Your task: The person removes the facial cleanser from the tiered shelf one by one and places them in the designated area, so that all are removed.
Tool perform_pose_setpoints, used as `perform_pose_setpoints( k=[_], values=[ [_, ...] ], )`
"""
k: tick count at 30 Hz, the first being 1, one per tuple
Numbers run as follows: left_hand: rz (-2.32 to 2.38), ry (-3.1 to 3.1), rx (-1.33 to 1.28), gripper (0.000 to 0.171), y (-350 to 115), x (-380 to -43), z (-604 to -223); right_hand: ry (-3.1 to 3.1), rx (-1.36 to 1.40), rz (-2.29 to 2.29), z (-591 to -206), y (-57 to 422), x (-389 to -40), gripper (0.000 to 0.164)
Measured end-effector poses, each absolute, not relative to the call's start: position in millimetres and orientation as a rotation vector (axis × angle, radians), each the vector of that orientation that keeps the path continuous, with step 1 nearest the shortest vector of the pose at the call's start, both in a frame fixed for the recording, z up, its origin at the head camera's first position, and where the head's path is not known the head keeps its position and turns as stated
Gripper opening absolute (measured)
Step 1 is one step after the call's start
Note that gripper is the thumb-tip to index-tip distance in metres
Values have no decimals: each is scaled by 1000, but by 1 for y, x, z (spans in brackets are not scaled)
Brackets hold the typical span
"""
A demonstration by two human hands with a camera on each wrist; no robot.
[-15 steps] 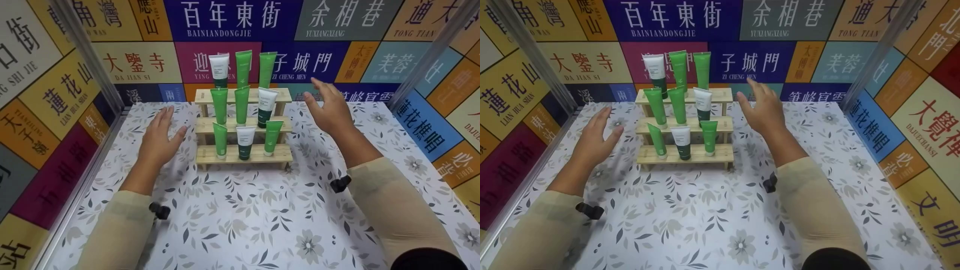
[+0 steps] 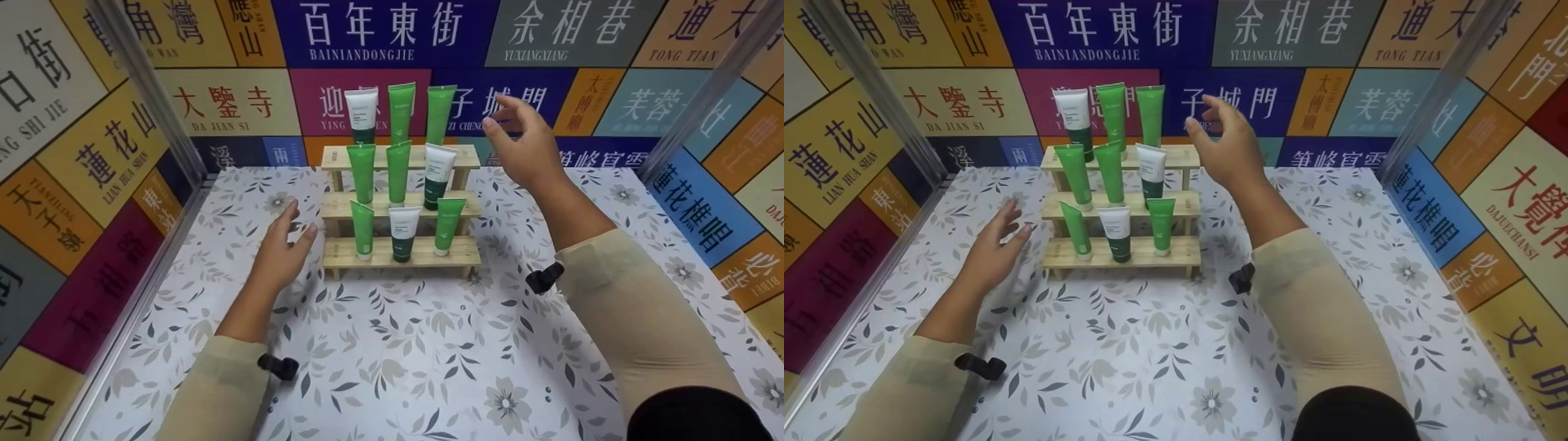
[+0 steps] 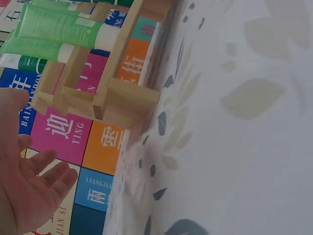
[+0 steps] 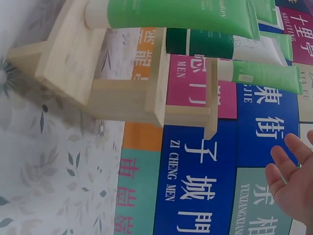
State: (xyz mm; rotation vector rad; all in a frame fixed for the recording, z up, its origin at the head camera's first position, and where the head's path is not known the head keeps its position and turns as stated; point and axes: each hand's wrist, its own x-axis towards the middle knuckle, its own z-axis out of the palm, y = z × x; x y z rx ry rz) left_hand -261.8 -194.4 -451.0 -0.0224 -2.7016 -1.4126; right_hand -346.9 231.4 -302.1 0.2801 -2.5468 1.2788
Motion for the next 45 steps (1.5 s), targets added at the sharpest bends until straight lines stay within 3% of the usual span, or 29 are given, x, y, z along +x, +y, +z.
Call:
perform_pose_setpoints(
  k=[12,20,26,35,45],
  values=[
    [-1752,-2704,-79,68,-189,-257,-464,-2490,237,1535,-270,208,-364,55],
    [-1811,-2776,59,60,-183,-254,-468,-2552,208,1701,-254,188,-382,59],
    [-1895,-2769,140,60,-180,-257,-473,-2559,229,1823,-260,182,-395,54],
    [-1937,-2729,162,55,-179,-257,-472,-2431,253,1940,-275,175,-402,31],
    [-1932,-2768,217,54,-180,-258,-473,-2224,246,2111,-286,197,-398,33]
  ],
)
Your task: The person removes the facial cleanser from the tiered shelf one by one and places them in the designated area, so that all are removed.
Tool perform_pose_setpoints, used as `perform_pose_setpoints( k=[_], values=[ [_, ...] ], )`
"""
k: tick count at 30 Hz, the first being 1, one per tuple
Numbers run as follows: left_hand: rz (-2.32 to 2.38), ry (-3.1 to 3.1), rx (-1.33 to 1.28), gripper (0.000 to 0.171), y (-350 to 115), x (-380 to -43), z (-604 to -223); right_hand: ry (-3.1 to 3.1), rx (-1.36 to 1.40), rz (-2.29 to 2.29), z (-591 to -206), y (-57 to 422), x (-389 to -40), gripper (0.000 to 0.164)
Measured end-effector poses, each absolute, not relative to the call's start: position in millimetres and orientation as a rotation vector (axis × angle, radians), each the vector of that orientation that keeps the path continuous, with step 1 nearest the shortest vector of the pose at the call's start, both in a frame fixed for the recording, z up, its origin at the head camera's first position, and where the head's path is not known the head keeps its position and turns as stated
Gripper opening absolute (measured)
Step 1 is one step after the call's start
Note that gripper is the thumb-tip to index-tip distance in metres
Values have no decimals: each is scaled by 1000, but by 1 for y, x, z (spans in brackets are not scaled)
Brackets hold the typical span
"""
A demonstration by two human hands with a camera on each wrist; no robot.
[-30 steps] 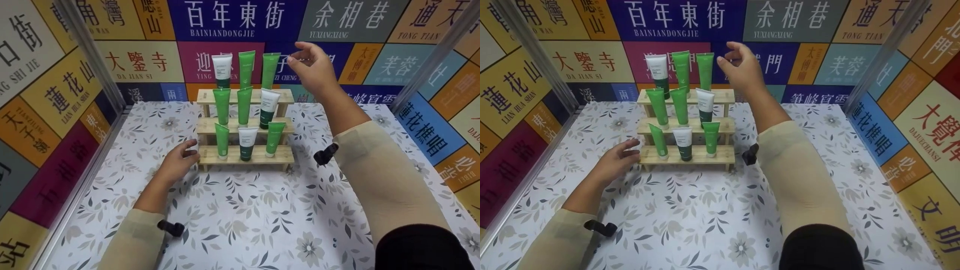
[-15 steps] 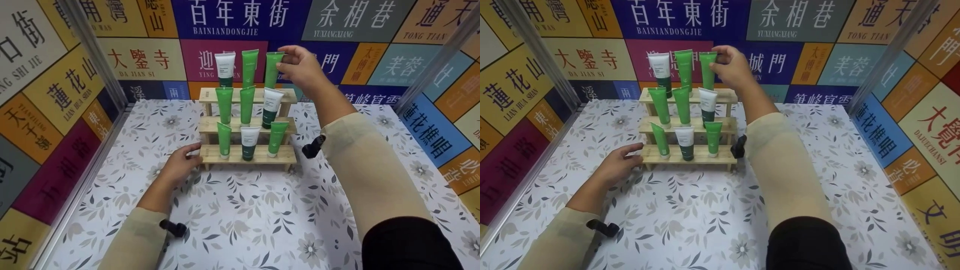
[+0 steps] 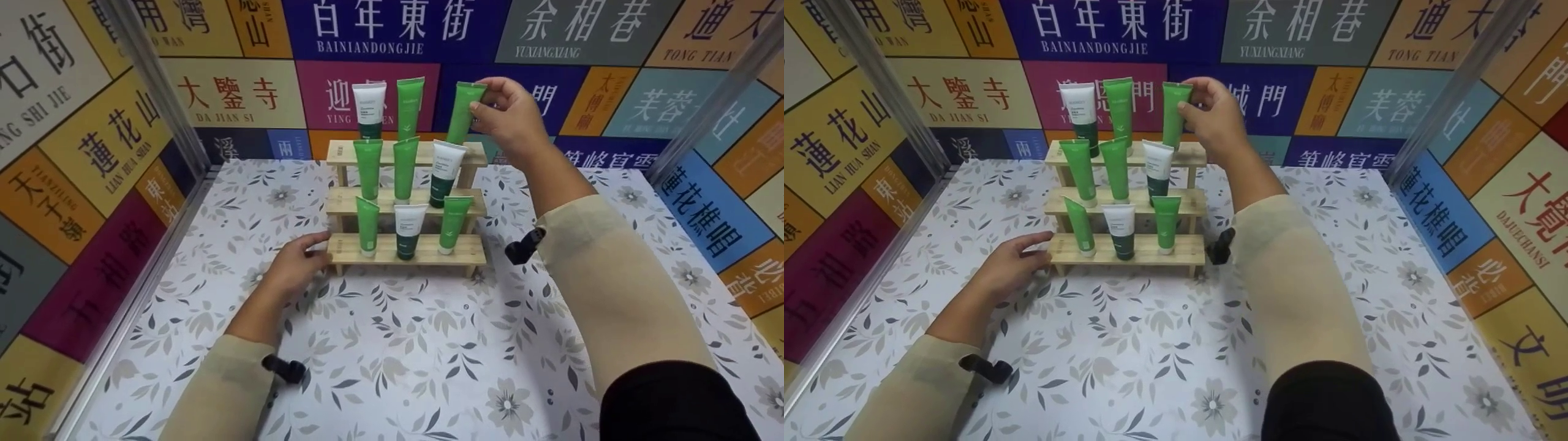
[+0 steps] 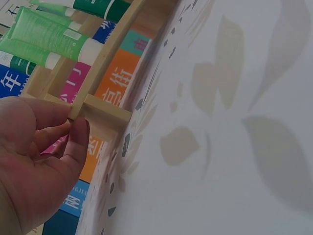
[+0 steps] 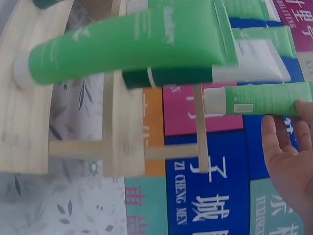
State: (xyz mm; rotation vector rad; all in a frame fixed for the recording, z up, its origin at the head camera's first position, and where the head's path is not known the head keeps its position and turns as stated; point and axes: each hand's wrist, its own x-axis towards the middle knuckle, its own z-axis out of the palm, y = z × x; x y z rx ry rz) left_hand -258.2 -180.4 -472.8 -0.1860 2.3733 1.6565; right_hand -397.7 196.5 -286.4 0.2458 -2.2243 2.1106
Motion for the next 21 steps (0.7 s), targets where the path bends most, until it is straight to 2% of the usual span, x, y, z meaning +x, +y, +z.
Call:
perform_pose_setpoints(
  k=[9,16,21],
  values=[
    [1675,2414,-115,54,-181,-258,-477,-2148,242,2118,-292,235,-393,39],
    [1656,2412,-149,53,-181,-258,-478,-1971,113,2264,-299,256,-395,41],
    [1640,2425,-147,53,-180,-258,-477,-1823,22,2368,-319,271,-396,42]
  ],
)
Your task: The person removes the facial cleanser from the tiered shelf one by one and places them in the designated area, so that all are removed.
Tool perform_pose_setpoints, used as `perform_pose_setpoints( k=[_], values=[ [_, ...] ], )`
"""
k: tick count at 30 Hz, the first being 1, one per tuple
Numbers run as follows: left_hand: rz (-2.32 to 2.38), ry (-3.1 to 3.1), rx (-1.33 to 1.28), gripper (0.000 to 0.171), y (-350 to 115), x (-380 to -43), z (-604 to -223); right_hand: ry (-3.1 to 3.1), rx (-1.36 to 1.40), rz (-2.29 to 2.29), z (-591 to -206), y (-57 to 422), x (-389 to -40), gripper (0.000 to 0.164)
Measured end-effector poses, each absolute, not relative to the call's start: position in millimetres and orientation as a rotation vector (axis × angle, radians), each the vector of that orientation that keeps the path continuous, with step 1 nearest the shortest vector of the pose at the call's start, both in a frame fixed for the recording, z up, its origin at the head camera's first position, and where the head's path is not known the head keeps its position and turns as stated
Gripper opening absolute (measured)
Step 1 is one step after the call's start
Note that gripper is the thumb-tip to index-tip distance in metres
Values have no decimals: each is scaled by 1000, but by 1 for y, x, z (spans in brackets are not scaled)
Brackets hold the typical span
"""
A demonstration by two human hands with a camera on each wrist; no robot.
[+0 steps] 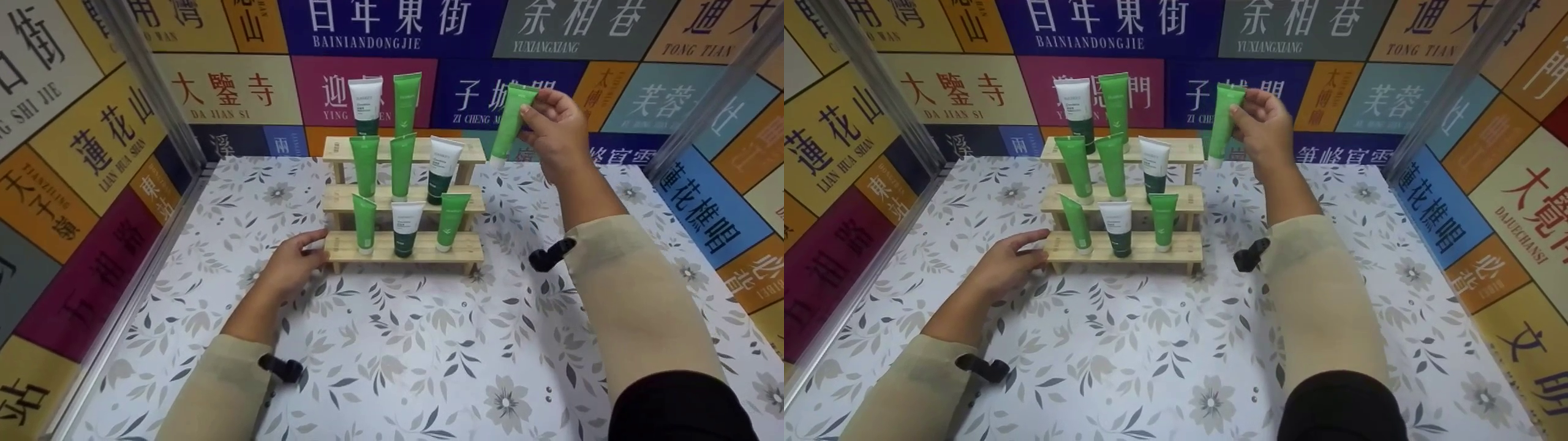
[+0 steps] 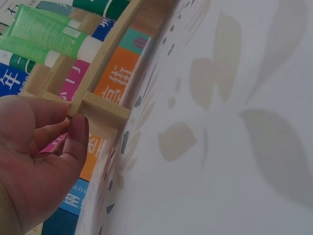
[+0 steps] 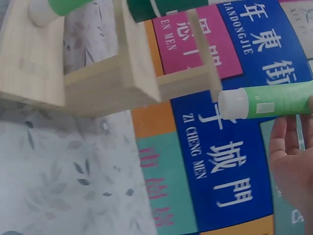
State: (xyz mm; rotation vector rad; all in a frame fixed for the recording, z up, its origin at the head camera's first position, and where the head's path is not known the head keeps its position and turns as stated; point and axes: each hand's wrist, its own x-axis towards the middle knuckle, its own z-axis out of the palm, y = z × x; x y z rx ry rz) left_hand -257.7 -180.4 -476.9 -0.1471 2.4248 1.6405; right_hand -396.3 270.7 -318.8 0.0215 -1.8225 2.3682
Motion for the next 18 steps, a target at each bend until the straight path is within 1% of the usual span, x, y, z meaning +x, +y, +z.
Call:
perform_pose_setpoints(
  k=[7,12,15,18],
  values=[
    [1625,2425,-128,53,-182,-258,-477,-1740,-31,2440,-376,287,-399,36],
    [1647,2410,-128,54,-183,-257,-478,-1743,-106,2464,-419,296,-398,34],
    [1664,2403,-130,53,-183,-257,-479,-1774,-163,2466,-439,301,-397,37],
    [1671,2399,-142,52,-182,-258,-479,-1786,-212,2478,-451,307,-397,43]
  ],
)
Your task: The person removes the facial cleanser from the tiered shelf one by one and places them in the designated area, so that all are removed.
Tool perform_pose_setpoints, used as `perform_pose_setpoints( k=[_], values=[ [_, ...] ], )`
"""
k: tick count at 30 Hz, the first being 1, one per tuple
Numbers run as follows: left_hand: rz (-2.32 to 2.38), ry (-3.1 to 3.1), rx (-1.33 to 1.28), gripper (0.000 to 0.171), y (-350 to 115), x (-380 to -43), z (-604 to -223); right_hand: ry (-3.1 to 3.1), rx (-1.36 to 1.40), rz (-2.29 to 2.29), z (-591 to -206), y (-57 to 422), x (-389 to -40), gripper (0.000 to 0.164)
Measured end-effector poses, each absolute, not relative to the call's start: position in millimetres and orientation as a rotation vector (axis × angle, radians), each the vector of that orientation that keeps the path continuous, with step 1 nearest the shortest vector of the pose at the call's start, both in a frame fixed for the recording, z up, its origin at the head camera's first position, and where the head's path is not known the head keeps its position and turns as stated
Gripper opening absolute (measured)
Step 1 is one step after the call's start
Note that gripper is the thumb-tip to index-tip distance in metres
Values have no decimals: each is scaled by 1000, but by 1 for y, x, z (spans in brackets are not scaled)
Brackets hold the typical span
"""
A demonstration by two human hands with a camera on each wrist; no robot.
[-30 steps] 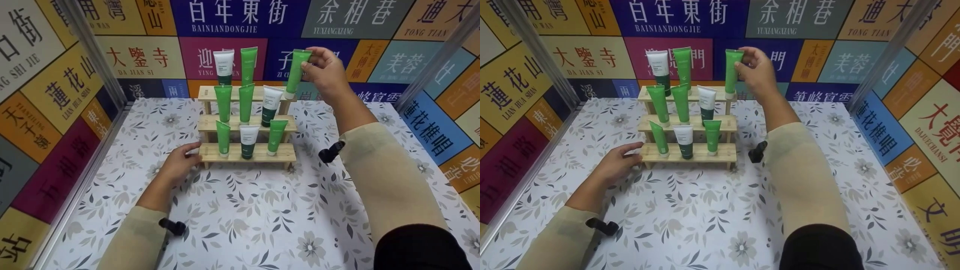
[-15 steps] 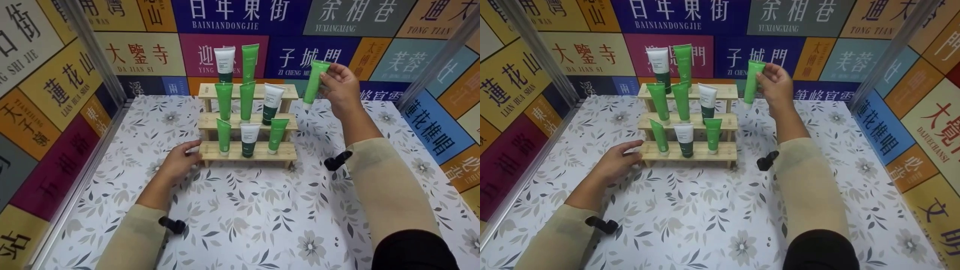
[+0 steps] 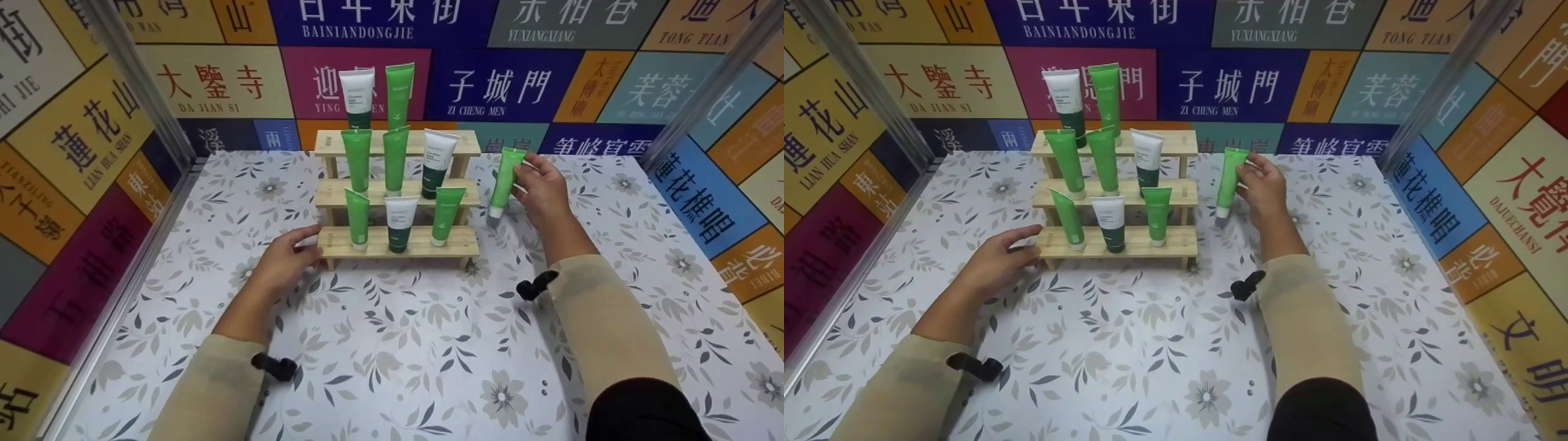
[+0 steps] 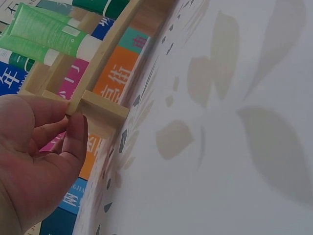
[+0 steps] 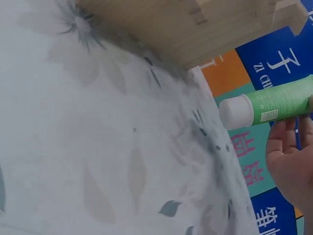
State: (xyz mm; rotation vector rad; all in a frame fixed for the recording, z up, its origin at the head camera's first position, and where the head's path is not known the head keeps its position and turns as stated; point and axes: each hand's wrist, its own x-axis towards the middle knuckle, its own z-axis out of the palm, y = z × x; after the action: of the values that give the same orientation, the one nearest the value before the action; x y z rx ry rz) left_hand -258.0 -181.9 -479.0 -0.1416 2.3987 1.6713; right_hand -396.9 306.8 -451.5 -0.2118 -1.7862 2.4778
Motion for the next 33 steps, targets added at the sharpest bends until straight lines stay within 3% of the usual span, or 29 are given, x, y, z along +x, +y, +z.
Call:
perform_pose_setpoints(
  k=[5,10,16,33],
  values=[
    [1660,2404,-138,53,-184,-259,-477,-1827,-312,2525,-464,311,-402,59],
    [1633,2399,-148,53,-184,-259,-475,-1991,-488,2497,-467,311,-404,64],
    [1626,2393,-169,53,-183,-259,-475,-2161,-613,2434,-469,308,-408,65],
    [1665,2395,-146,52,-181,-256,-478,-2677,-620,1835,-477,298,-419,57]
  ],
)
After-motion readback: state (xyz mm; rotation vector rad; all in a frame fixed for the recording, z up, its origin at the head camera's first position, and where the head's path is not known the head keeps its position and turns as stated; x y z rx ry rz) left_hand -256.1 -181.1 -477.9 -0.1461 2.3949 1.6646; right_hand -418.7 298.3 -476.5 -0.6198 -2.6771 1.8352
